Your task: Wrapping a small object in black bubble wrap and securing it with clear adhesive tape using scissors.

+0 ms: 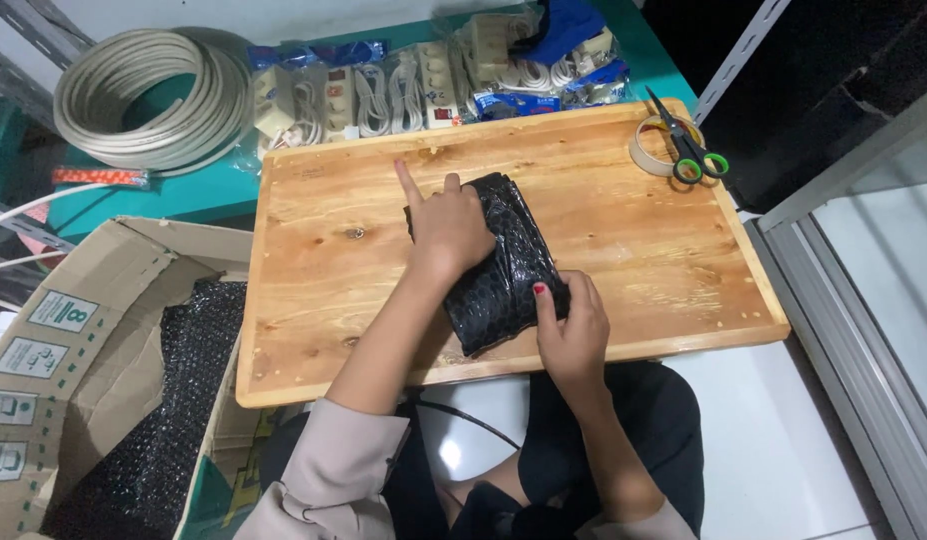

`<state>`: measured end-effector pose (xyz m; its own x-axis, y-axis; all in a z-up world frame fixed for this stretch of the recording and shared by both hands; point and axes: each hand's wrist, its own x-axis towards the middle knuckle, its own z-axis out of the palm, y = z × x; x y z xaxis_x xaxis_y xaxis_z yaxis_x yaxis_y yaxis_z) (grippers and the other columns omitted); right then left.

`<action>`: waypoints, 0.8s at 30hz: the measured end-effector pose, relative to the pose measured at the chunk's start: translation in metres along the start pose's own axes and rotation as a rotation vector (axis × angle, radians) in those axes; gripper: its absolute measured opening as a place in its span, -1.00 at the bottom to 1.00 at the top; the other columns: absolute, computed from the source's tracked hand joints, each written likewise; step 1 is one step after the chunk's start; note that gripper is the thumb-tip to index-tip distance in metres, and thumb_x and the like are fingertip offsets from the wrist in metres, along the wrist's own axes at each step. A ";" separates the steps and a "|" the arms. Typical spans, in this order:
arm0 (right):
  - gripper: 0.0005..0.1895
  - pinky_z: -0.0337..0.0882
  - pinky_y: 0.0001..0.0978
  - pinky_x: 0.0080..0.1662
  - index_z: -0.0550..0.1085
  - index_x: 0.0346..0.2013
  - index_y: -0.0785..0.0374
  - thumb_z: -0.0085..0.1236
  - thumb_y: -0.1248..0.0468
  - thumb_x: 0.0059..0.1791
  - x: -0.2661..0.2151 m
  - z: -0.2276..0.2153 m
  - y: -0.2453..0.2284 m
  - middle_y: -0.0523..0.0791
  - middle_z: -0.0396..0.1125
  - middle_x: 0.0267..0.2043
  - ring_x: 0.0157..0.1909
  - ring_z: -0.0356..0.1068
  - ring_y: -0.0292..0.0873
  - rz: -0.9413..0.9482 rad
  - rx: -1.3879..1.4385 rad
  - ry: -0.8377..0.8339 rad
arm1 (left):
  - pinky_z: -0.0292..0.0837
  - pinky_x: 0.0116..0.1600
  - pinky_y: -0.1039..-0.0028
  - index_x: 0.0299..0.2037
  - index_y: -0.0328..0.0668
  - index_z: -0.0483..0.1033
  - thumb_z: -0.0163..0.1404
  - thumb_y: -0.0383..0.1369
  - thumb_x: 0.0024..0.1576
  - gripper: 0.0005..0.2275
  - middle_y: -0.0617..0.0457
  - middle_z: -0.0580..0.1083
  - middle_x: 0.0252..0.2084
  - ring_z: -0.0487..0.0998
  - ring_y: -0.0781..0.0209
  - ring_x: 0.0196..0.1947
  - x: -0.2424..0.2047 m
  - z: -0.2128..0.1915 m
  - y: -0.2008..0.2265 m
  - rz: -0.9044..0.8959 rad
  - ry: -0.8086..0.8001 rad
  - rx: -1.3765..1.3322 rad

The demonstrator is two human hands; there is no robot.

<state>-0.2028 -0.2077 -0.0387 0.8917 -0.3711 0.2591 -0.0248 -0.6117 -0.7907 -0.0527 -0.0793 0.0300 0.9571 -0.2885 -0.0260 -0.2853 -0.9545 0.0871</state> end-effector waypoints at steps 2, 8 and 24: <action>-0.85 0.41 -0.15 -0.16 0.44 -0.14 0.18 0.04 0.17 0.13 0.003 0.002 0.001 -0.10 0.26 -0.36 -0.22 0.41 0.01 0.033 0.081 0.025 | -0.86 0.33 -0.43 0.06 -0.34 0.50 -0.06 -0.28 0.06 -0.61 -0.17 0.46 0.13 0.61 -0.28 -0.02 -0.004 -0.002 0.012 -0.023 0.013 0.045; -0.79 0.38 -0.10 -0.18 0.39 -0.23 0.23 -0.12 0.19 0.19 0.011 0.016 0.022 -0.01 0.26 -0.44 -0.29 0.38 0.05 0.042 0.227 0.082 | -0.73 0.46 -0.23 -0.06 -0.35 0.51 -0.18 -0.34 0.19 -0.72 -0.14 0.48 0.00 0.63 -0.27 -0.07 0.002 0.031 0.011 -0.027 0.186 0.165; -0.77 0.44 -0.16 -0.39 0.31 -0.31 0.14 -0.14 0.15 0.19 -0.006 0.048 0.046 -0.03 0.24 -0.59 -0.48 0.45 0.08 -0.239 -0.001 0.024 | 0.48 -0.09 -0.01 -0.42 -0.21 0.53 -0.12 -0.19 0.30 -0.67 -0.02 0.34 -0.30 0.55 -0.27 -0.29 0.005 0.044 -0.053 0.328 0.381 -0.421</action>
<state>-0.1872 -0.2003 -0.1033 0.8616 -0.2321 0.4515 0.1849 -0.6847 -0.7049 -0.0353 -0.0337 -0.0190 0.7963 -0.4386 0.4166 -0.5958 -0.6876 0.4150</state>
